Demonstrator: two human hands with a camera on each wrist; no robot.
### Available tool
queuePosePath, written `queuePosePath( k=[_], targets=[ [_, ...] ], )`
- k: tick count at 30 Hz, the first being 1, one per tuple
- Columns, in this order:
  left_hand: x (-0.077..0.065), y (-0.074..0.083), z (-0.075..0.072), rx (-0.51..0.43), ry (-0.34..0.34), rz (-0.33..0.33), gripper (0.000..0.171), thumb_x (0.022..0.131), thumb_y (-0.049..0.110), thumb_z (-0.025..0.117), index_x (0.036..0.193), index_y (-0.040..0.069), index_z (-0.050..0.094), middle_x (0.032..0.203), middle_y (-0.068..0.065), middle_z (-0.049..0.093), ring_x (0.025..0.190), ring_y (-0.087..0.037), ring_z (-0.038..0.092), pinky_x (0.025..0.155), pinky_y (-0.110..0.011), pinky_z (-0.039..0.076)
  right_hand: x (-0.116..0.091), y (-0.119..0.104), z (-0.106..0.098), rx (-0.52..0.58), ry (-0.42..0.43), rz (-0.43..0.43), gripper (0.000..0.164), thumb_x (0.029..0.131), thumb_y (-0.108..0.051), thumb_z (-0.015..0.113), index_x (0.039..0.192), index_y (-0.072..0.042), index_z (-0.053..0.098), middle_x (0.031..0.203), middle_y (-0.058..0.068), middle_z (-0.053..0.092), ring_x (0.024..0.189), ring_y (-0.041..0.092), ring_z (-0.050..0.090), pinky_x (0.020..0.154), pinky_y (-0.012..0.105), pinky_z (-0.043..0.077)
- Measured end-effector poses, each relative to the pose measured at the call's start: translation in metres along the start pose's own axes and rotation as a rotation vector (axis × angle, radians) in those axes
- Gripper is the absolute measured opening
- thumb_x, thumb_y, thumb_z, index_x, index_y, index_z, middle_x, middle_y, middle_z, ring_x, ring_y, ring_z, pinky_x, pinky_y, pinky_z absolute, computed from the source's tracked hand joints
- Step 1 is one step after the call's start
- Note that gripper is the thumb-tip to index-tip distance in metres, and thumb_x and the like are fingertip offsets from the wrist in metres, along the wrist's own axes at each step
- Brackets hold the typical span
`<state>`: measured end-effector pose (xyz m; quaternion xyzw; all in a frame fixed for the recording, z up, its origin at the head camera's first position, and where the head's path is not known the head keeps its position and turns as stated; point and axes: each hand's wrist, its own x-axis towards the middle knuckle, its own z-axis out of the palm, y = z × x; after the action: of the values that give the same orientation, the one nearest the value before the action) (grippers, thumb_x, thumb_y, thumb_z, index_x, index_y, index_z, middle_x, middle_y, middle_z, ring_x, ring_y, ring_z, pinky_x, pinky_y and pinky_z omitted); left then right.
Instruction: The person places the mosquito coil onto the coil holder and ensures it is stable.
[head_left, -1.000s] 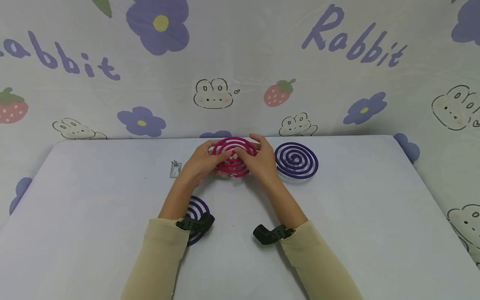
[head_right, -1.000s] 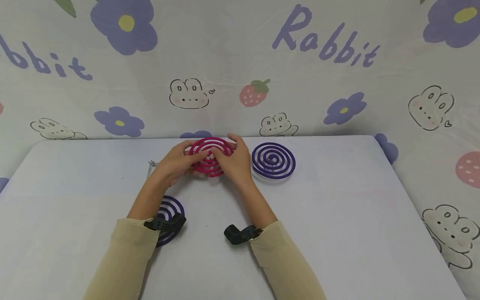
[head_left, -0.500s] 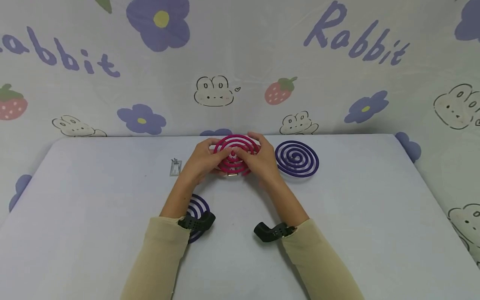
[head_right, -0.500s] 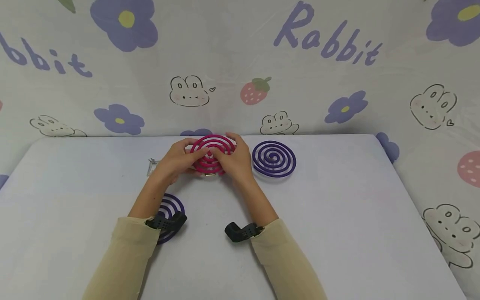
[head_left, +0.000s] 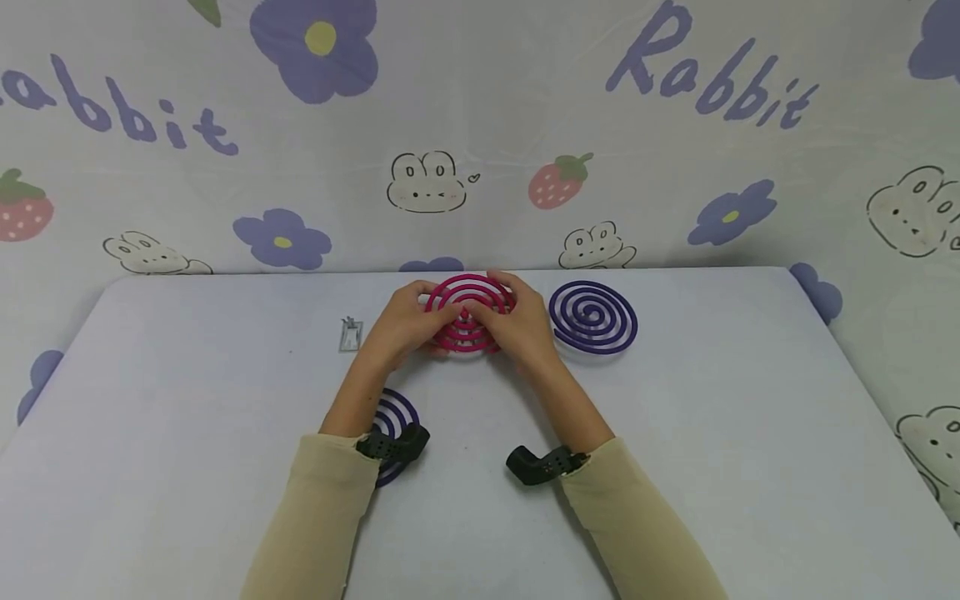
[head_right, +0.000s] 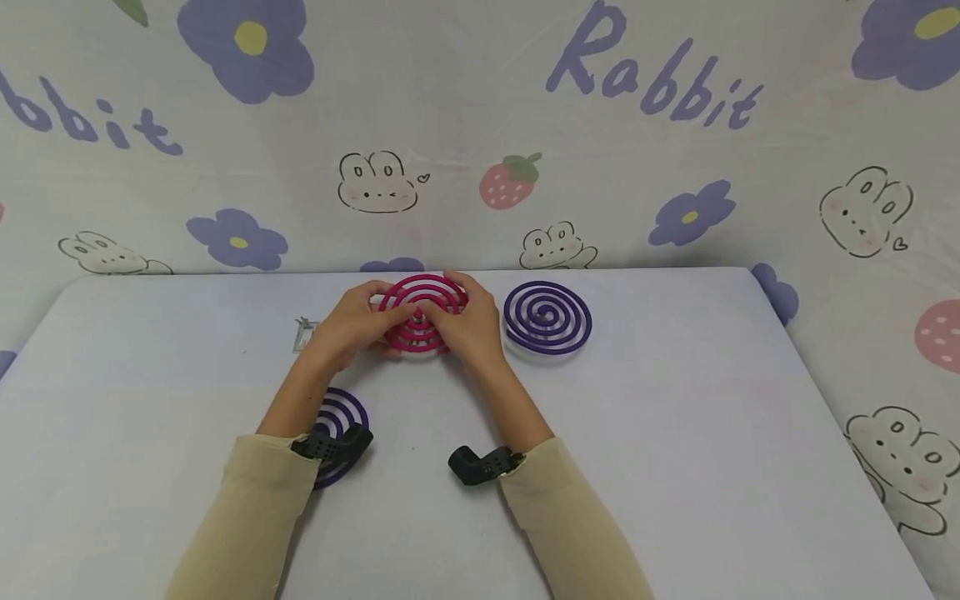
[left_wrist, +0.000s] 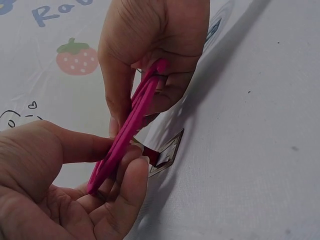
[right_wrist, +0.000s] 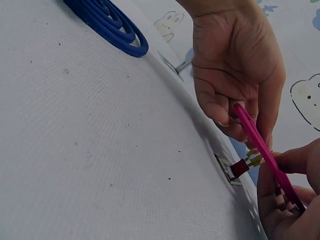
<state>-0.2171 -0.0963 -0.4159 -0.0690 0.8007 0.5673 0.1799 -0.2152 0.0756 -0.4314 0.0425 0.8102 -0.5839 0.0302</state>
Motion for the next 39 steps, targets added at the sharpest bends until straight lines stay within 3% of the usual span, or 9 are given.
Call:
queuePosePath(
  k=[7, 18, 27, 35, 39],
  targets=[
    [-0.0005, 0.0010, -0.0001, -0.007, -0.007, -0.016, 0.061, 0.102, 0.029, 0.071, 0.153, 0.006, 0.046, 0.141, -0.022, 0.062, 0.116, -0.039, 0.073, 0.064, -0.028, 0.065, -0.0002, -0.0008, 0.0006, 0.012, 0.002, 0.024, 0.059, 0.094, -0.021, 0.081, 0.149, -0.014, 0.059, 0.146, 0.015, 0.065, 0.132, 0.030, 0.065, 0.114, 0.044, 0.056],
    [-0.0015, 0.0001, -0.0036, -0.022, -0.048, -0.027, 0.061, 0.103, 0.026, 0.071, 0.154, 0.006, 0.044, 0.135, -0.023, 0.065, 0.102, -0.033, 0.076, 0.066, -0.029, 0.065, 0.0015, 0.0013, 0.0009, 0.023, -0.017, 0.032, 0.058, 0.094, -0.020, 0.081, 0.148, -0.014, 0.059, 0.144, 0.016, 0.065, 0.130, 0.030, 0.065, 0.111, 0.045, 0.058],
    [0.0015, -0.0027, -0.0028, -0.075, -0.073, -0.014, 0.057, 0.104, 0.024, 0.069, 0.153, 0.006, 0.045, 0.133, -0.025, 0.067, 0.099, -0.030, 0.075, 0.064, -0.028, 0.065, 0.0003, 0.0004, 0.0024, -0.090, 0.012, -0.097, 0.056, 0.095, -0.019, 0.078, 0.147, -0.009, 0.059, 0.143, 0.018, 0.066, 0.127, 0.032, 0.067, 0.108, 0.047, 0.059],
    [-0.0062, 0.0026, -0.0012, 0.002, -0.029, 0.034, 0.062, 0.103, 0.022, 0.070, 0.155, 0.002, 0.044, 0.136, -0.026, 0.064, 0.103, -0.035, 0.076, 0.066, -0.030, 0.066, 0.0003, 0.0022, 0.0038, 0.026, -0.015, -0.004, 0.054, 0.095, -0.013, 0.077, 0.146, -0.007, 0.059, 0.139, 0.020, 0.067, 0.124, 0.032, 0.067, 0.110, 0.045, 0.058],
    [-0.0048, 0.0016, -0.0020, -0.013, -0.039, 0.027, 0.060, 0.104, 0.022, 0.070, 0.154, 0.002, 0.044, 0.136, -0.027, 0.065, 0.105, -0.036, 0.076, 0.067, -0.031, 0.066, 0.0002, 0.0020, 0.0037, -0.019, -0.006, -0.048, 0.056, 0.095, -0.014, 0.077, 0.147, -0.006, 0.057, 0.139, 0.020, 0.067, 0.124, 0.033, 0.068, 0.109, 0.046, 0.059]
  ],
)
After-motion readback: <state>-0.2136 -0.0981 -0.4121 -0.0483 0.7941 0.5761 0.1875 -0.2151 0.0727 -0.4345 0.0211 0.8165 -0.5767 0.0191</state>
